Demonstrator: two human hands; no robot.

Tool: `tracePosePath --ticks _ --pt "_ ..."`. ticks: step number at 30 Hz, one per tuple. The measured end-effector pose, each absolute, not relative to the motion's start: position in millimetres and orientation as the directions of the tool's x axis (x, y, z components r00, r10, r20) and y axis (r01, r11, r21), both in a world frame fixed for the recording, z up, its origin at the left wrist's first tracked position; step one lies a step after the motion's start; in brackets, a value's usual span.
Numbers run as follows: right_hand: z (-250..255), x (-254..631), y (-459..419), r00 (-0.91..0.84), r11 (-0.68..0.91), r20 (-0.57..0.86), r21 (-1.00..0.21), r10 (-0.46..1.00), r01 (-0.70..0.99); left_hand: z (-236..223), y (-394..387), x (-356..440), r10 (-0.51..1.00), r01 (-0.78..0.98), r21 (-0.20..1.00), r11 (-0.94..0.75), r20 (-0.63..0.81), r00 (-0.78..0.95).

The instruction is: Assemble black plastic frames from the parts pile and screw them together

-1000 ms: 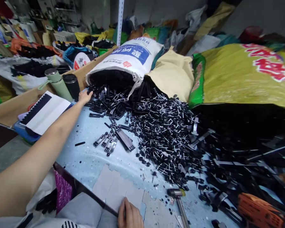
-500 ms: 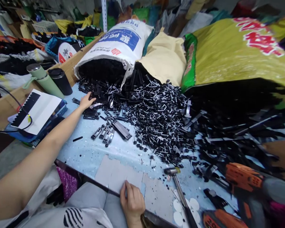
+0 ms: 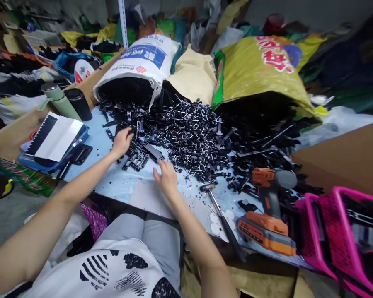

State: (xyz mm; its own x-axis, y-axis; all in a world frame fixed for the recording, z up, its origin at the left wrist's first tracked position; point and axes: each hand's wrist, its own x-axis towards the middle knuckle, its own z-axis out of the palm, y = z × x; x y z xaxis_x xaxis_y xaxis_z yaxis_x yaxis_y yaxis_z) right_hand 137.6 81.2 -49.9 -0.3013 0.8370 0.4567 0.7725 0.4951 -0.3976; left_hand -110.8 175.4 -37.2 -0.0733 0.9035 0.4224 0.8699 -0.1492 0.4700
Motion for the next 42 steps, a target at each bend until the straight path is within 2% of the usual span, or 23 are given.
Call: tracePosePath --ticks 2,4,6,8,10,11,13,16,18,20,22,25,27,29,33,37,40,42 --pt "-43 118 128 -0.334 0.474 0.402 -0.325 0.852 0.818 -40 125 -83 0.918 0.858 0.450 -0.247 0.392 0.058" --pt "-43 101 161 -0.395 0.464 0.275 -0.266 0.877 0.845 -51 73 -59 0.929 0.857 0.401 -0.323 0.305 0.208" --pt "-47 89 176 -0.437 0.471 0.180 -0.259 0.881 0.843 -65 31 -46 0.938 0.877 0.342 -0.338 0.203 0.282" --pt "-52 88 171 -0.453 0.496 0.201 -0.340 0.868 0.799 -76 1 -45 0.951 0.904 0.300 -0.305 0.145 0.273" --pt "-57 96 152 -0.448 0.531 0.287 -0.487 0.847 0.693 -82 -15 -53 0.968 0.922 0.301 -0.242 0.138 0.209" --pt "-59 103 139 -0.436 0.533 0.311 -0.569 0.845 0.627 -83 -20 -58 0.972 0.919 0.330 -0.217 0.157 0.174" --pt "-60 120 111 -0.405 0.458 0.269 -0.735 0.874 0.500 -82 -26 -68 0.962 0.868 0.447 -0.217 0.248 0.113" --pt "-58 144 72 -0.341 0.175 0.063 -0.935 0.938 0.308 -73 -25 -73 0.889 0.691 0.639 -0.339 0.457 0.014" --pt "-56 156 52 -0.302 -0.026 -0.073 -0.987 0.951 0.157 -63 -21 -67 0.850 0.574 0.701 -0.422 0.526 -0.016" --pt "-53 164 37 -0.263 -0.168 -0.171 -0.985 0.949 0.034 -53 -15 -56 0.854 0.509 0.731 -0.455 0.520 0.017" --pt "-50 170 25 -0.234 -0.250 -0.237 -0.968 0.943 -0.026 -45 -10 -43 0.887 0.472 0.767 -0.434 0.455 0.075" --pt "-44 173 8 -0.231 -0.281 -0.262 -0.958 0.937 -0.052 -39 -10 -23 0.952 0.360 0.884 -0.298 0.246 0.184" --pt "-43 173 -2 -0.253 -0.260 -0.239 -0.964 0.938 -0.053 -38 -12 -13 0.966 0.274 0.947 -0.168 0.102 0.239" --pt "-43 174 -9 -0.275 -0.201 -0.187 -0.979 0.943 -0.022 -38 -16 -6 0.971 0.241 0.962 -0.127 0.071 0.229" --pt "-38 189 -6 -0.369 0.071 0.007 -0.985 0.930 0.160 -35 -21 -2 0.942 0.309 0.894 -0.324 0.275 0.194" --pt "-29 202 -5 -0.445 0.369 0.193 -0.861 0.875 0.351 -30 -22 -3 0.903 0.350 0.835 -0.425 0.363 0.232" --pt "-34 187 -27 -0.463 0.443 0.250 -0.816 0.850 0.372 -19 -16 1 0.899 0.413 0.812 -0.413 0.435 0.045" --pt "-46 168 -46 -0.554 0.477 0.234 -0.808 0.799 0.346 -11 -8 4 0.872 0.451 0.803 -0.389 0.479 -0.103"
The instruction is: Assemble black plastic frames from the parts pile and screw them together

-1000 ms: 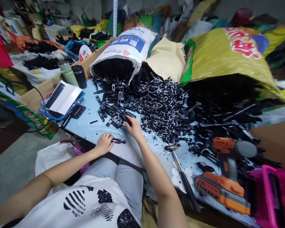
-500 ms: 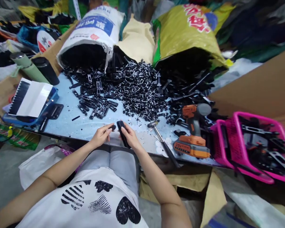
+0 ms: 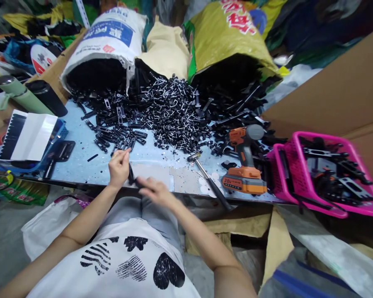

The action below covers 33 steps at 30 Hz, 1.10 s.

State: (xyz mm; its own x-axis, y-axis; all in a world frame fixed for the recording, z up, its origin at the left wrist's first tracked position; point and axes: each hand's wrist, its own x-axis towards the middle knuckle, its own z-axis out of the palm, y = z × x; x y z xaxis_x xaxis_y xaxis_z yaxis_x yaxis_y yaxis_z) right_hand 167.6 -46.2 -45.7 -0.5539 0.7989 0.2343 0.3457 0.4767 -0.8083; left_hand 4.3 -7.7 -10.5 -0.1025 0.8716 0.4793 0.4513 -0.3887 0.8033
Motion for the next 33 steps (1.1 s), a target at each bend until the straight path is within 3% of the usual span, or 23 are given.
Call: tracePosePath --ticks 2,4,10,14,16,19,22,24,26,28,30,31,33 --pt "-57 152 -56 -0.598 0.482 0.210 -0.808 0.774 0.340 -7 4 5 0.854 0.457 0.792 -0.405 0.506 -0.120" --pt "-63 150 -52 -0.512 0.425 0.195 -0.821 0.837 0.382 -13 19 2 0.862 0.462 0.784 -0.415 0.501 -0.075" --pt "-55 210 -11 -0.267 0.198 0.061 -0.828 0.962 0.525 -62 45 -16 0.970 0.598 0.775 -0.207 0.240 0.025" --pt "-56 235 -15 -0.132 0.097 0.021 -0.794 0.991 0.600 -77 35 -7 0.957 0.623 0.728 -0.286 0.246 0.152" --pt "-60 236 -19 -0.127 0.158 0.096 -0.713 0.987 0.683 -76 27 -1 0.944 0.611 0.720 -0.330 0.256 0.208" --pt "-64 233 -13 -0.230 0.282 0.166 -0.481 0.959 0.830 -73 17 5 0.937 0.593 0.725 -0.349 0.264 0.229" --pt "-63 240 7 -0.204 0.260 0.220 -0.264 0.954 0.929 -71 10 5 0.937 0.603 0.718 -0.348 0.259 0.234" --pt "-58 249 23 -0.176 0.229 0.225 -0.237 0.958 0.944 -70 5 3 0.939 0.613 0.711 -0.344 0.249 0.237" --pt "-49 256 34 -0.159 0.228 0.208 -0.367 0.965 0.902 -65 2 2 0.936 0.610 0.710 -0.351 0.252 0.246" --pt "-37 254 37 -0.084 0.191 0.192 -0.651 0.978 0.735 -55 0 5 0.918 0.590 0.704 -0.395 0.295 0.263" --pt "-24 240 31 -0.022 0.112 0.112 -0.920 0.993 0.375 -41 -2 11 0.877 0.544 0.688 -0.480 0.363 0.315" --pt "-18 231 26 -0.033 0.057 0.052 -0.984 0.998 0.167 -34 -2 15 0.850 0.510 0.681 -0.526 0.395 0.348" --pt "-9 210 16 -0.091 -0.057 -0.044 -0.986 0.995 -0.154 -23 -2 23 0.813 0.435 0.692 -0.576 0.432 0.390"
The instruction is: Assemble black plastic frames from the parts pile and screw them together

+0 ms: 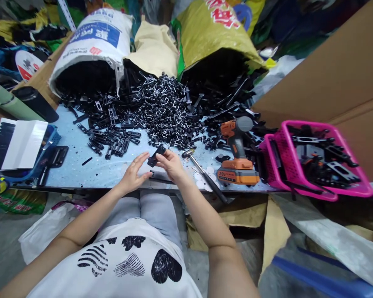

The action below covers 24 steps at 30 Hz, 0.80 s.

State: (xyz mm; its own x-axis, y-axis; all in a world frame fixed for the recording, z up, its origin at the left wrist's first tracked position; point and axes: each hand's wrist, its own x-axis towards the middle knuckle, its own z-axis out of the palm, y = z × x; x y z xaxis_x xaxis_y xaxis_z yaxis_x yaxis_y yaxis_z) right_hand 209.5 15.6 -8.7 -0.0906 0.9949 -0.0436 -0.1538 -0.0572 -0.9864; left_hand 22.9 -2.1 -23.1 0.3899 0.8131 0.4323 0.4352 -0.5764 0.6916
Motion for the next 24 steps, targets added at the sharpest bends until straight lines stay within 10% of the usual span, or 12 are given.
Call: tracePosePath --ticks 7,24 --pt "-7 178 1 -0.137 -0.251 -0.212 -0.868 0.967 -0.429 -15 -4 22 0.795 0.378 0.713 -0.590 0.432 0.426" --pt "-17 175 -11 0.029 0.065 0.061 -0.980 0.998 -0.189 -7 -12 6 0.903 0.411 0.827 -0.385 0.244 0.354"
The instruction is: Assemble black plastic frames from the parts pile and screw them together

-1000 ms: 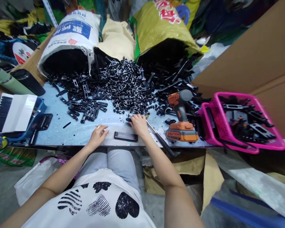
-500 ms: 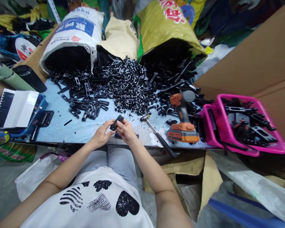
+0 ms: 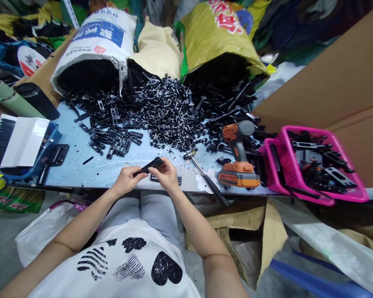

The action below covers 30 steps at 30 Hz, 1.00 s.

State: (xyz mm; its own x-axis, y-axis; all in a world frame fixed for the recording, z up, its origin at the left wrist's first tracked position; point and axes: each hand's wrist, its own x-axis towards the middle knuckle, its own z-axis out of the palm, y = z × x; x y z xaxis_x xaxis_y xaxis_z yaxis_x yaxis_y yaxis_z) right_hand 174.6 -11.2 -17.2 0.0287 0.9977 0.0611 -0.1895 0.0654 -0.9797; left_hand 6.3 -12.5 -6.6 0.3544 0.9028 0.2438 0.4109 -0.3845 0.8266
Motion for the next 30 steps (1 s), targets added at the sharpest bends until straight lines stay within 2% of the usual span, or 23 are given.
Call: tracePosePath --ticks 4,6,9,12,14,16,18,21,23,26,27,29,30 --pt "-9 187 -13 -0.261 -0.165 -0.089 -0.944 0.961 -0.284 8 -19 4 0.836 0.298 0.873 -0.385 0.194 0.513" --pt "-6 190 -18 -0.343 -0.241 -0.126 -0.917 0.931 -0.318 9 -22 9 0.819 0.240 0.903 -0.356 0.178 0.545" --pt "-1 194 -31 -0.181 -0.132 -0.087 -0.958 0.980 -0.253 3 -26 23 0.870 0.289 0.907 -0.306 0.143 0.472" --pt "7 215 -47 0.015 0.117 0.119 -0.989 0.993 0.089 -8 -30 39 0.899 0.323 0.906 -0.274 0.122 0.421" --pt "18 251 -50 0.117 0.242 0.299 -0.904 0.947 0.353 -14 -29 44 0.896 0.321 0.904 -0.281 0.128 0.424" --pt "31 309 -41 0.302 0.240 0.468 -0.790 0.831 0.565 -20 -26 41 0.901 0.353 0.887 -0.298 0.139 0.411" --pt "45 383 -20 0.492 0.102 0.597 -0.694 0.634 0.712 -26 -20 33 0.903 0.407 0.859 -0.311 0.133 0.408" --pt "57 494 16 0.578 -0.170 0.653 -0.579 0.489 0.798 -33 -15 18 0.904 0.478 0.816 -0.325 0.119 0.411" --pt "55 549 35 0.585 -0.322 0.599 -0.494 0.547 0.808 -37 -15 12 0.904 0.517 0.789 -0.332 0.110 0.412" --pt "44 590 47 0.618 -0.522 0.317 -0.338 0.720 0.783 -40 -18 5 0.907 0.570 0.745 -0.347 0.110 0.407" --pt "40 593 48 0.606 -0.545 0.283 -0.270 0.743 0.794 -41 -18 2 0.909 0.590 0.728 -0.349 0.111 0.401" --pt "36 587 47 0.509 -0.500 0.378 -0.131 0.773 0.856 -43 -12 -9 0.919 0.636 0.689 -0.348 0.116 0.377" --pt "36 578 46 0.419 -0.444 0.494 -0.073 0.762 0.893 -45 -6 -17 0.928 0.666 0.663 -0.342 0.128 0.350"
